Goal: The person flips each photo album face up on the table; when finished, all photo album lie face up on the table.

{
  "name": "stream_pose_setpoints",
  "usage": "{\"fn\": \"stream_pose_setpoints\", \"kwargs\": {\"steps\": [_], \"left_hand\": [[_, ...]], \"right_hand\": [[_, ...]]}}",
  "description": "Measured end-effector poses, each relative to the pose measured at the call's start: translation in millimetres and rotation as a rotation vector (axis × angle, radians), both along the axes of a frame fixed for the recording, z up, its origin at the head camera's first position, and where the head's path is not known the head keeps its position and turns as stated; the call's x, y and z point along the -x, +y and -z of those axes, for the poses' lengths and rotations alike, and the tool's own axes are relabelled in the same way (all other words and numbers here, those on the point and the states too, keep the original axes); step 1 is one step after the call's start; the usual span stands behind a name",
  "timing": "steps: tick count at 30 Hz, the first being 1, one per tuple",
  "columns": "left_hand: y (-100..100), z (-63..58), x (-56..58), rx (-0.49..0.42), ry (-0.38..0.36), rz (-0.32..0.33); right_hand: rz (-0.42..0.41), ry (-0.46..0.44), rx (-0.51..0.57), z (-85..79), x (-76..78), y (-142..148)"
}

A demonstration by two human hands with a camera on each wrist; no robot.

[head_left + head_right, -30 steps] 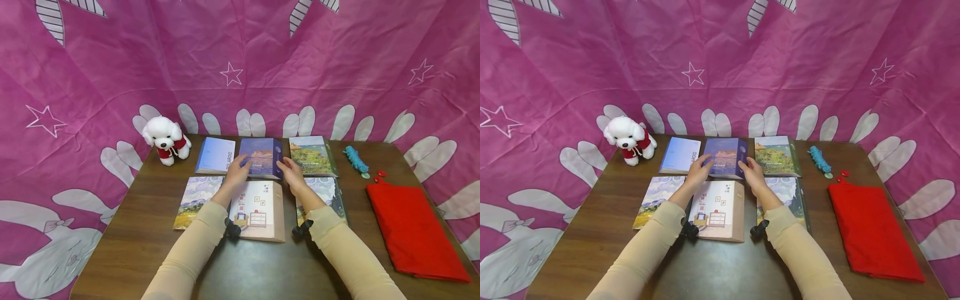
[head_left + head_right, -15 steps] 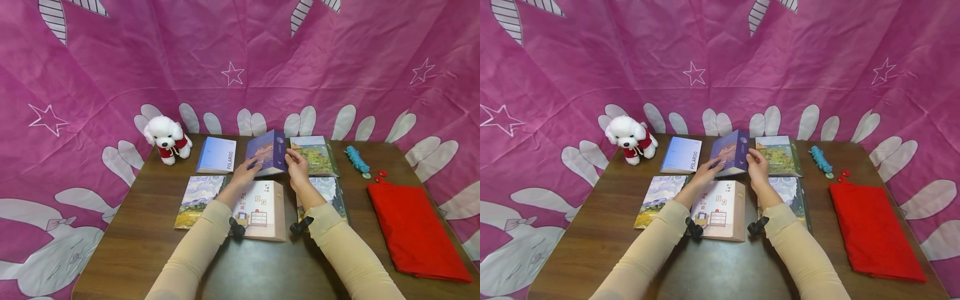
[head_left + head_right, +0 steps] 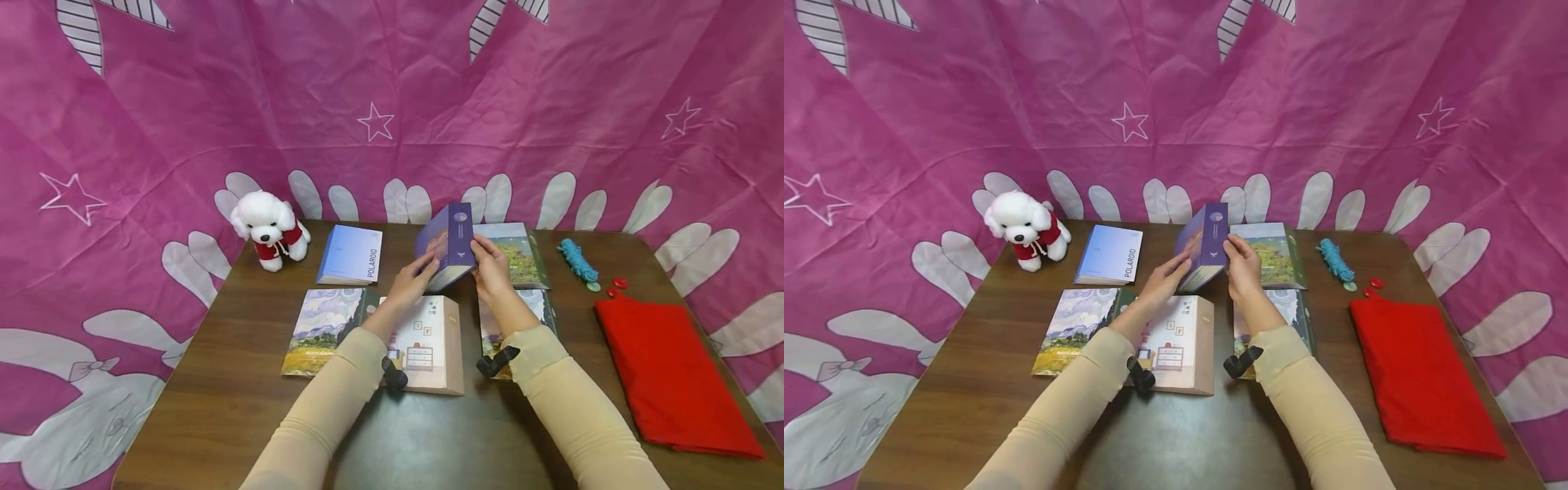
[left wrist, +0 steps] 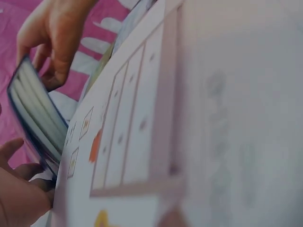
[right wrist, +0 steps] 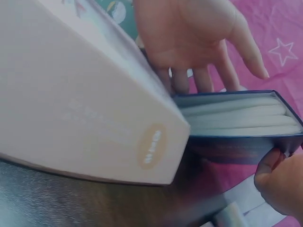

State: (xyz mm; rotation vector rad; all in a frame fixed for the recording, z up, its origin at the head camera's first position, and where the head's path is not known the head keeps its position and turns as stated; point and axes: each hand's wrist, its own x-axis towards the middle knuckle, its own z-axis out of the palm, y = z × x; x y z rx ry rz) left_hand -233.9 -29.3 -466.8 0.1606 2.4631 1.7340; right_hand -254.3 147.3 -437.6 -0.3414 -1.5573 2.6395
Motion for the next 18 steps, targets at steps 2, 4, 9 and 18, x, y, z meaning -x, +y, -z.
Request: {"fn": "stream_pose_setpoints", "kwargs": {"steps": [2,4,9,18], "left_hand": [[4.3,-0.6,-0.4,-0.038,-0.005,0.01],[7.8,-0.4,-0.8,-0.086,-0.013,0.014],[14.2,-1.7,-0.9,-0.221,-0.025,0.026],[8.4,-21.7,-3.6,-0.27,0.112,-0.065]], "right_hand": [[0.0,0.019,-0.017,-5.2,-1.8,0.4],[-0.009,0.041,-0.046,-9.5,-3.5,-0.3],[-0.054,0.074,-0.168,-16.0,-7.8,-4.6],[-0.192,0.051,-0.354,-5.9,-10.5,-10.7]]}}
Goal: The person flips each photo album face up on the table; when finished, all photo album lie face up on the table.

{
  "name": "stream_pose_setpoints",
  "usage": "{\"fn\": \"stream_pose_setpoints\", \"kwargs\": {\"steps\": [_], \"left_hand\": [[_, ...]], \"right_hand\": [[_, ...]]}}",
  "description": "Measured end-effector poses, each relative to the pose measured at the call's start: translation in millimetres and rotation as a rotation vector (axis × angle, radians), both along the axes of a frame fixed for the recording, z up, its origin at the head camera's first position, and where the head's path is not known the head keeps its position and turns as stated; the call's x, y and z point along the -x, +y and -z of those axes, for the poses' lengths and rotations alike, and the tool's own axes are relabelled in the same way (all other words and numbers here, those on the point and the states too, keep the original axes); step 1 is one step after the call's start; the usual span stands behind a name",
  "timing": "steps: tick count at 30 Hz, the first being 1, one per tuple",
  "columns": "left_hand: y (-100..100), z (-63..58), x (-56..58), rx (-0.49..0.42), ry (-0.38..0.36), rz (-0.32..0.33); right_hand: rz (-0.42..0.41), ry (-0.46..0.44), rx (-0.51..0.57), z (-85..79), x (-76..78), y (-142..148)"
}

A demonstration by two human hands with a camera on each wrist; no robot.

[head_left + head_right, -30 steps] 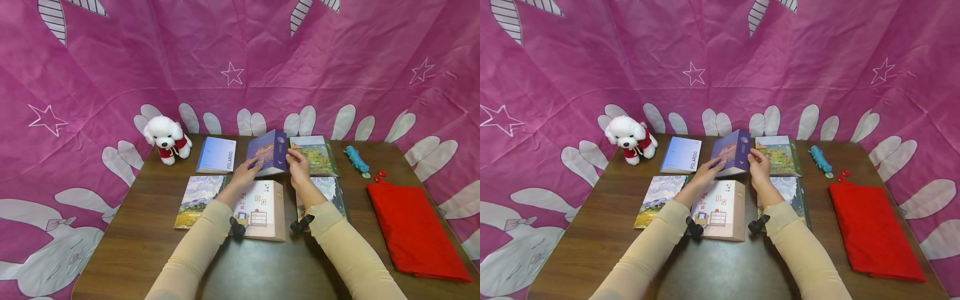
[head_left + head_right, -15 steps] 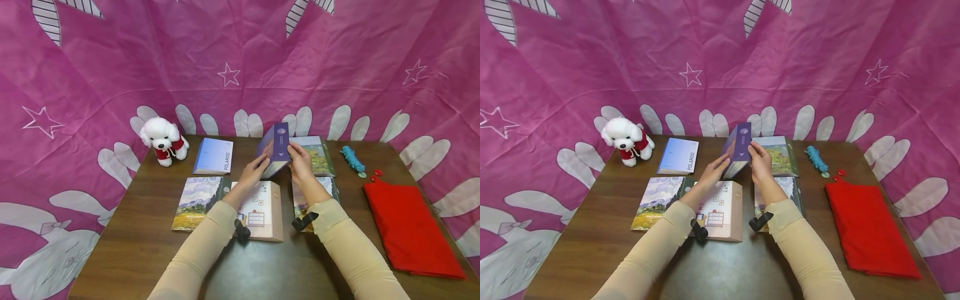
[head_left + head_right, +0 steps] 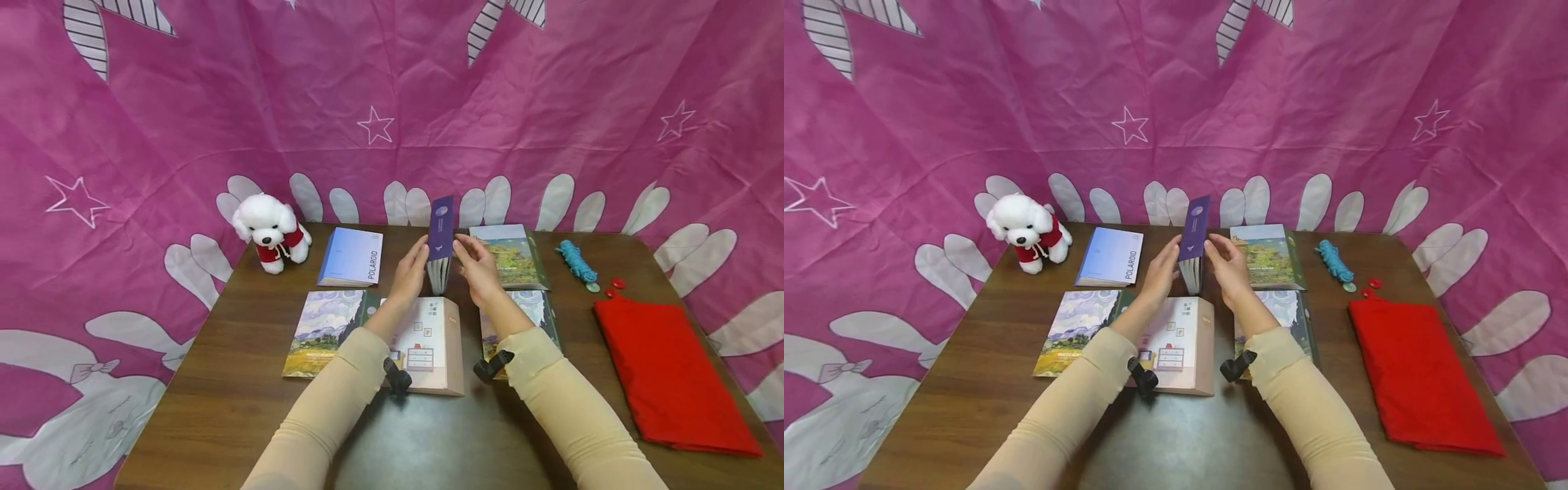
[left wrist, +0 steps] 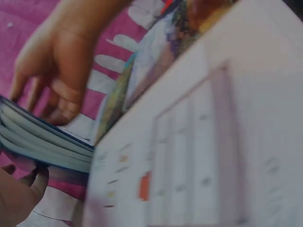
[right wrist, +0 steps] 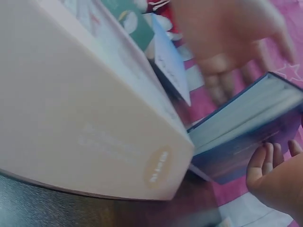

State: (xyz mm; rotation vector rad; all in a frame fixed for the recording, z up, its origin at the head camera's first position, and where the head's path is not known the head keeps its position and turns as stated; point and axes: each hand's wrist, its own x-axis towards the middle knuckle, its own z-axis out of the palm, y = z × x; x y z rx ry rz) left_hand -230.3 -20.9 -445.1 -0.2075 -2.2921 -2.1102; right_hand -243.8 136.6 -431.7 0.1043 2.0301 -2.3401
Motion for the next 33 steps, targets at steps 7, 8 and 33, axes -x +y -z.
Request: {"fn": "stream_pose_setpoints", "kwargs": {"steps": [7,8,33], "left_hand": [[-3.9,-6.8,2.6,0.102,0.085,-0.013],[-5.1,-5.9,2.8,0.107,0.078,-0.012],[-35.0,19.2,9.0,0.366,-0.108,-0.078]], "right_hand": [[-0.242,-0.113,-0.202,17.7,2.7,4.7],[-0.269,-0.14,-0.215,20.4,2.8,5.7],[-0.213,-0.142,-0.355,26.0,-3.3,22.4]]}}
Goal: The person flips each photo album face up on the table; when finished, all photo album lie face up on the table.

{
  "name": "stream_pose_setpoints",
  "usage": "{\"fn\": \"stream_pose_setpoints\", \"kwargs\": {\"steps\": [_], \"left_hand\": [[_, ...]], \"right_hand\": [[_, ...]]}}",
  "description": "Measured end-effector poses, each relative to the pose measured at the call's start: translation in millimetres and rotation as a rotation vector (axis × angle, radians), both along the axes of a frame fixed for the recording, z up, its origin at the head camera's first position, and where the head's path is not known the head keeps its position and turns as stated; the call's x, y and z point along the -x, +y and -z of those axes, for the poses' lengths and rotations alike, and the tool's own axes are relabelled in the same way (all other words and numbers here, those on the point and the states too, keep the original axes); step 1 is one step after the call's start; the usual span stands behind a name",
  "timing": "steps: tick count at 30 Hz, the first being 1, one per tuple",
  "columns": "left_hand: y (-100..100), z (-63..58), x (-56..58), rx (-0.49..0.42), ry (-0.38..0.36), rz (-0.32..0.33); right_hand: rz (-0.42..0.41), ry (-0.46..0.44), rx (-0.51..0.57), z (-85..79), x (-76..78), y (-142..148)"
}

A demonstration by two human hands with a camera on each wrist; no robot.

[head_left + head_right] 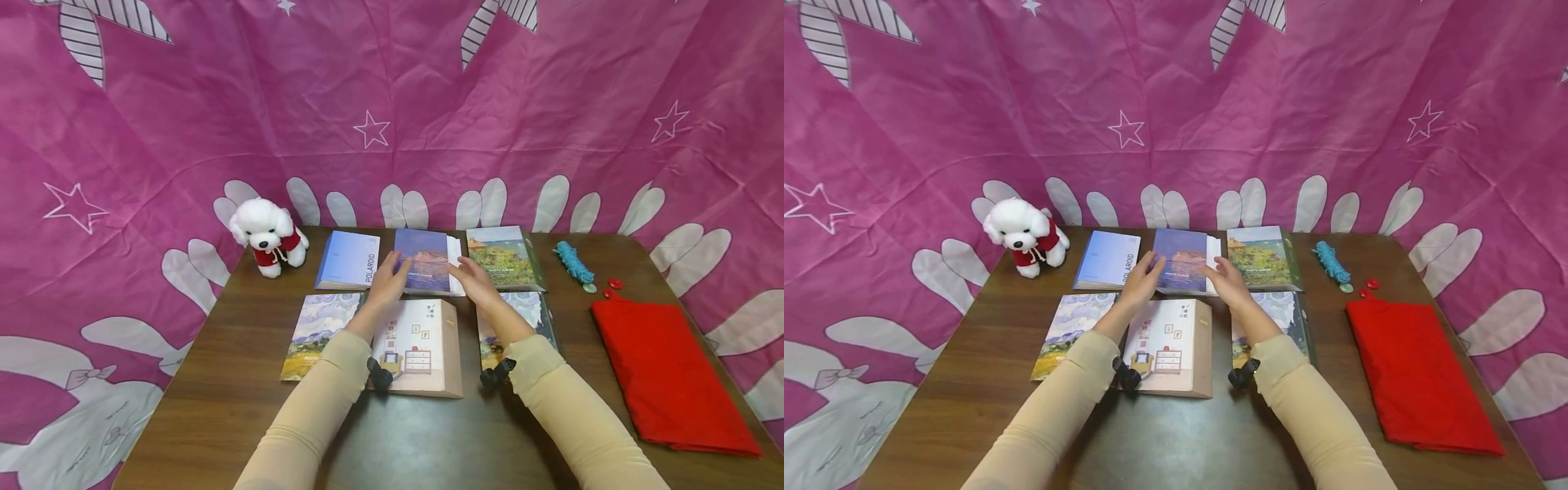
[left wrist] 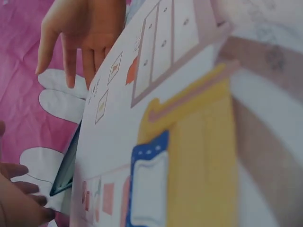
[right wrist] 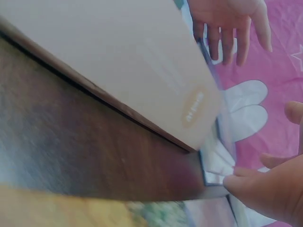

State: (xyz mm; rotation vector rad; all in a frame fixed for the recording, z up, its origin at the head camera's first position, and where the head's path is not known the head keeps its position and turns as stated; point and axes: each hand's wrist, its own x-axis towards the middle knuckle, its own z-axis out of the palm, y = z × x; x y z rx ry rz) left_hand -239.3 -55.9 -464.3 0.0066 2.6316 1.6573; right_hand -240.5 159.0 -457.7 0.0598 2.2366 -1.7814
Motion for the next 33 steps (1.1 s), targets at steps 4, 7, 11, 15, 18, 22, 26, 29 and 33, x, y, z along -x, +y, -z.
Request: {"fn": "stream_pose_setpoints", "kwargs": {"steps": [4,7,11,15,18,22,26,29,33], "left_hand": [[9.4,-5.5,1.8,0.06,0.115,0.025],[20.6,-10.3,1.0,0.046,0.154,0.05],[41.9,-11.5,-0.5,0.005,0.171,0.081],[65.5,-9.8,-4.8,-0.015,0.167,0.109],[79.8,-9.4,-8.4,-0.012,0.156,0.147],[93.4,-7.6,-11.1,-0.013,0.13,0.199],[106.0,-3.5,-13.3,-0.011,0.094,0.213],[118.9,-2.1,-16.1,-0.006,0.062,0.232],[136.9,-3.4,-19.3,-0.007,0.024,0.272]], "right_hand": [[0.034,0.047,0.016,-8.6,0.9,8.7],[0.06,0.09,0.03,-16.0,0.5,18.4],[0.111,0.128,0.041,-27.7,-2.4,37.1],[0.153,0.154,0.006,-32.9,-4.4,59.8],[0.19,0.184,-0.029,-32.3,-4.1,76.7],[0.25,0.197,-0.032,-33.2,-3.6,98.8],[0.252,0.171,-0.067,-28.1,-2.5,119.5],[0.225,0.108,-0.135,-20.4,-2.8,135.8],[0.229,-0.015,-0.141,-9.5,-4.7,152.9]]}}
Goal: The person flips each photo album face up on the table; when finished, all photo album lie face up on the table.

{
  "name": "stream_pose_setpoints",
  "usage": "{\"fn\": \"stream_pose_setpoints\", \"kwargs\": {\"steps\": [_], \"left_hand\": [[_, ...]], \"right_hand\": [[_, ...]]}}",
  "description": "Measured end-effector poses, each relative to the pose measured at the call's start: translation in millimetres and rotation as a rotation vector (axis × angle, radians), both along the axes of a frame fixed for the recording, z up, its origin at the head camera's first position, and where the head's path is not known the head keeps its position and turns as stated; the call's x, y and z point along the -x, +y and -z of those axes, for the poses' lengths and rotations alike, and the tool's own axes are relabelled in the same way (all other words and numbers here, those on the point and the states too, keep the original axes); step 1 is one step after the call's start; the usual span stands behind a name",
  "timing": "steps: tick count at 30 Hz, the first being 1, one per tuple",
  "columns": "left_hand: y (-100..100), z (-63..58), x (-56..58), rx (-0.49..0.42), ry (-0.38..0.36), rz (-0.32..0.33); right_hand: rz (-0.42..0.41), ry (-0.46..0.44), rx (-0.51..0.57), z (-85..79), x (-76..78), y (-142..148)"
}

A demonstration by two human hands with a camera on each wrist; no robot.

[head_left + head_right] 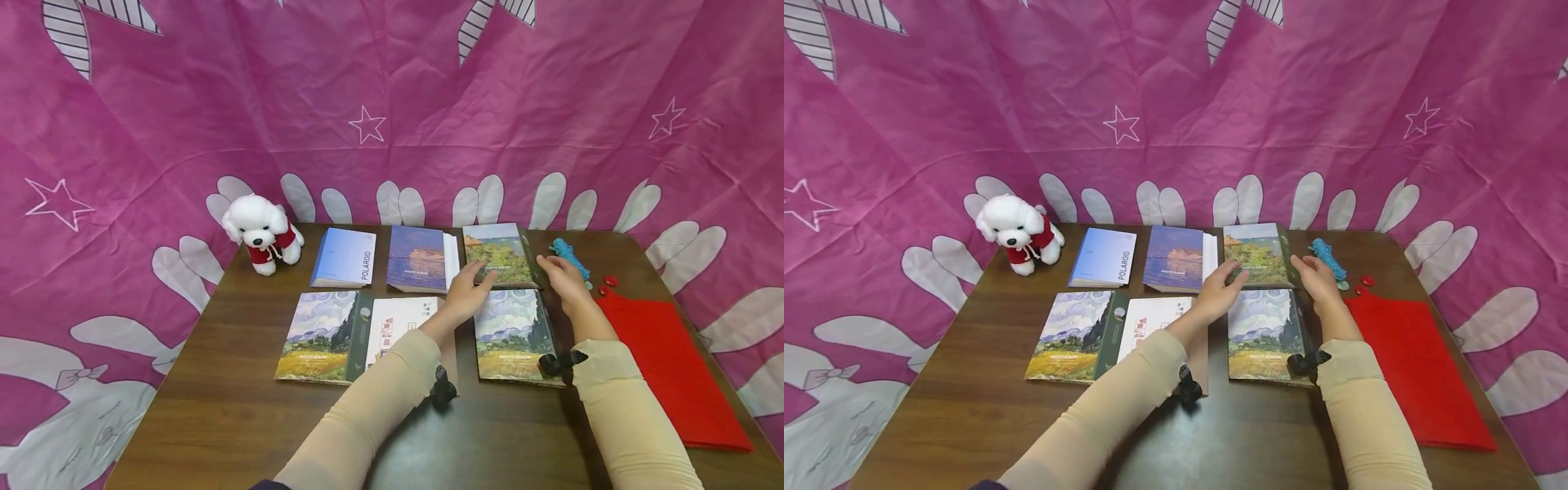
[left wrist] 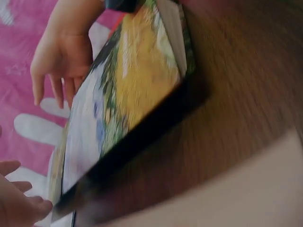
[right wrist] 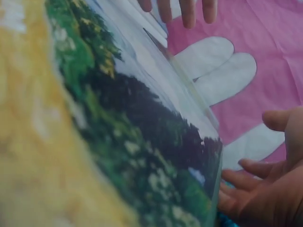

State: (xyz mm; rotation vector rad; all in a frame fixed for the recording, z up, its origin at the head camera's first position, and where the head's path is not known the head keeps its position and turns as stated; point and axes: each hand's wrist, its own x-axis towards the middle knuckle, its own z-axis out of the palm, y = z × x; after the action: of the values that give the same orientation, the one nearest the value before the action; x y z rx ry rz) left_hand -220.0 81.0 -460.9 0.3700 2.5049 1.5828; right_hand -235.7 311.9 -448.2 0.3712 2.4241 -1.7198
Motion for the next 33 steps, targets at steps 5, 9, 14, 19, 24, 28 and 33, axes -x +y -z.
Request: {"fn": "stream_pose_setpoints", "kwargs": {"steps": [5,9,14,19,24,28,33], "left_hand": [[12.8,-0.2,1.7,0.048,-0.061,-0.019],[15.5,1.9,3.8,0.085,-0.106,-0.023],[17.0,3.7,5.1,0.14,-0.131,0.027],[15.9,2.8,7.6,0.239,-0.129,0.098],[13.8,3.2,10.3,0.236,-0.154,0.11],[13.6,3.4,11.1,0.217,-0.154,0.113],[18.3,-0.8,11.9,0.214,-0.121,0.109]], "right_hand": [[-0.012,-0.056,0.144,6.2,-1.3,3.3],[-0.059,-0.066,0.224,6.9,-0.6,0.3],[-0.019,-0.063,0.284,5.6,1.6,1.0],[0.129,-0.049,0.42,3.1,4.6,1.3],[0.298,0.06,0.496,-3.9,5.3,-3.6],[0.324,0.104,0.545,-10.3,3.8,-8.8],[0.376,0.157,0.723,-19.0,4.9,-18.0]]}}
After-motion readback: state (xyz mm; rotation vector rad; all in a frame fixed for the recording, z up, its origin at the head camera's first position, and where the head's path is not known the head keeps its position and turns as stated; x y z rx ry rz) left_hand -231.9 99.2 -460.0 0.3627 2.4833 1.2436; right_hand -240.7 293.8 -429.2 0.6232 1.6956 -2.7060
